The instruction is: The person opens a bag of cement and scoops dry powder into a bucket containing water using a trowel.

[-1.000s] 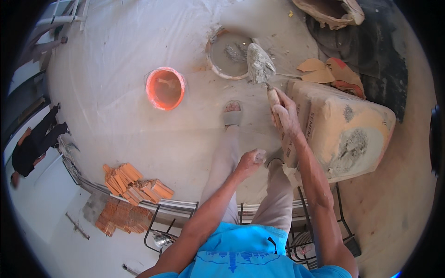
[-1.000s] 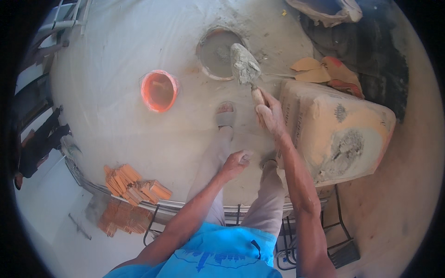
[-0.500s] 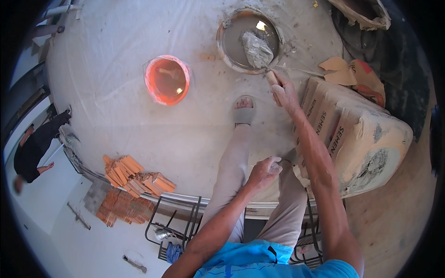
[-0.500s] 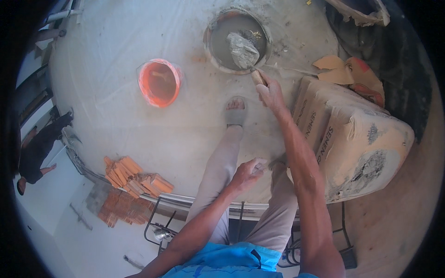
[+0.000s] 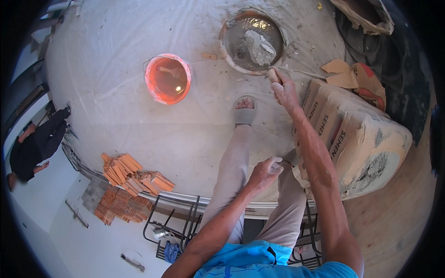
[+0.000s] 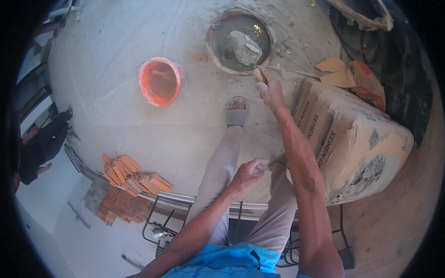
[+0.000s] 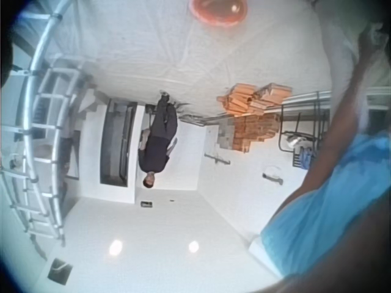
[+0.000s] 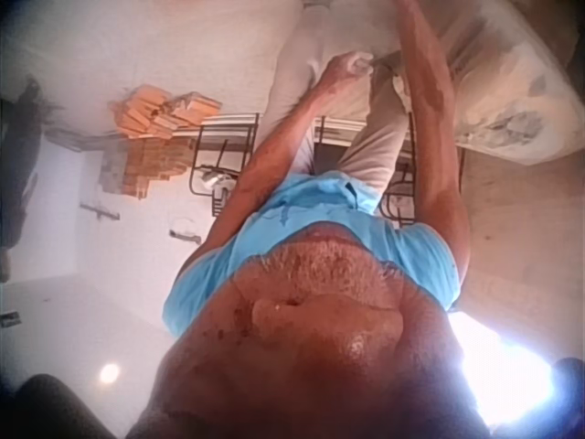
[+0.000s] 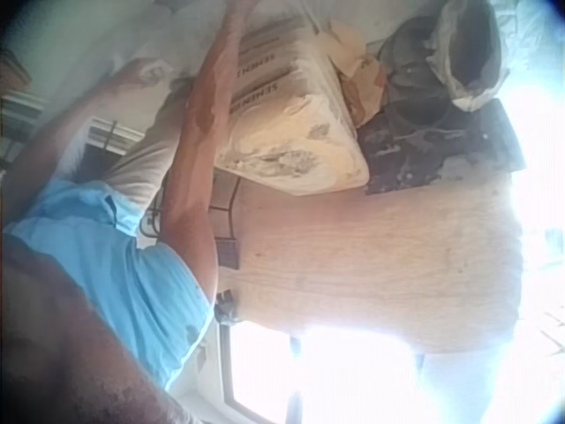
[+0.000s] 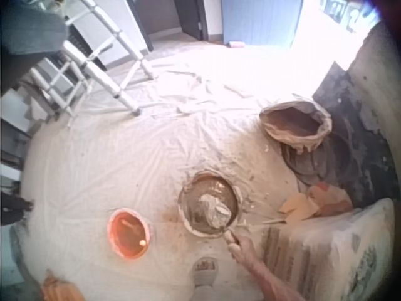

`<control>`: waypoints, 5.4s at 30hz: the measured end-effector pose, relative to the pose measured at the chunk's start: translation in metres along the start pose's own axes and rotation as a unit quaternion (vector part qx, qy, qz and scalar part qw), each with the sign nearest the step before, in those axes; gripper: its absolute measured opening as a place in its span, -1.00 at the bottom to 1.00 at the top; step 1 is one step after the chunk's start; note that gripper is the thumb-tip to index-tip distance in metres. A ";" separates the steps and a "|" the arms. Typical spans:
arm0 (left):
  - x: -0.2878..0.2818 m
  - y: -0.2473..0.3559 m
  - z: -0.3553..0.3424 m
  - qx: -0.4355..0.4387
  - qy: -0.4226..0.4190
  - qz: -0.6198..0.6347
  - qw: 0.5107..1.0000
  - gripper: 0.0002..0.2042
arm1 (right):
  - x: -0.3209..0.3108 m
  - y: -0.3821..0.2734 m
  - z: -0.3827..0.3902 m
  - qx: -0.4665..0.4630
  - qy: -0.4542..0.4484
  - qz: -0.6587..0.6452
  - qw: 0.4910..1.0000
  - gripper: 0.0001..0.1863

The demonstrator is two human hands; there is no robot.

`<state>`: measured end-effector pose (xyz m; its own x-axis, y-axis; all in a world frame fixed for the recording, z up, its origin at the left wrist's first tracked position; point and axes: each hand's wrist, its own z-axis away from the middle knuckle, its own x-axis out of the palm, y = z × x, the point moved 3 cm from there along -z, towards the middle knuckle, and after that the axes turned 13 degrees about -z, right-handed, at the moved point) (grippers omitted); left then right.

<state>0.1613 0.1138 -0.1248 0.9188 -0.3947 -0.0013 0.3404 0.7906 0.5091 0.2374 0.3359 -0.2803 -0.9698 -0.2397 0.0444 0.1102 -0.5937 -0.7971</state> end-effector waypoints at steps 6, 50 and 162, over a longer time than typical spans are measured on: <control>-0.002 0.002 0.001 -0.010 0.001 0.013 1.000 -0.61 | 0.002 -0.016 0.000 0.010 -0.007 0.061 0.998 -0.29; 0.018 -0.013 -0.012 -0.045 -0.060 0.046 0.996 -0.57 | -0.054 -0.128 0.182 -0.029 0.046 -0.187 0.981 -0.26; 0.096 -0.005 0.046 0.155 0.202 -0.185 0.949 -0.70 | -0.220 -0.164 0.448 0.059 0.167 -0.125 0.976 -0.21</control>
<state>0.2386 0.0500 -0.0877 0.7709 -0.3574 -0.5272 0.6369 0.4320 0.6385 0.5296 0.1421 0.1102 -0.9843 0.1761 0.0129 -0.1329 -0.6912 -0.7104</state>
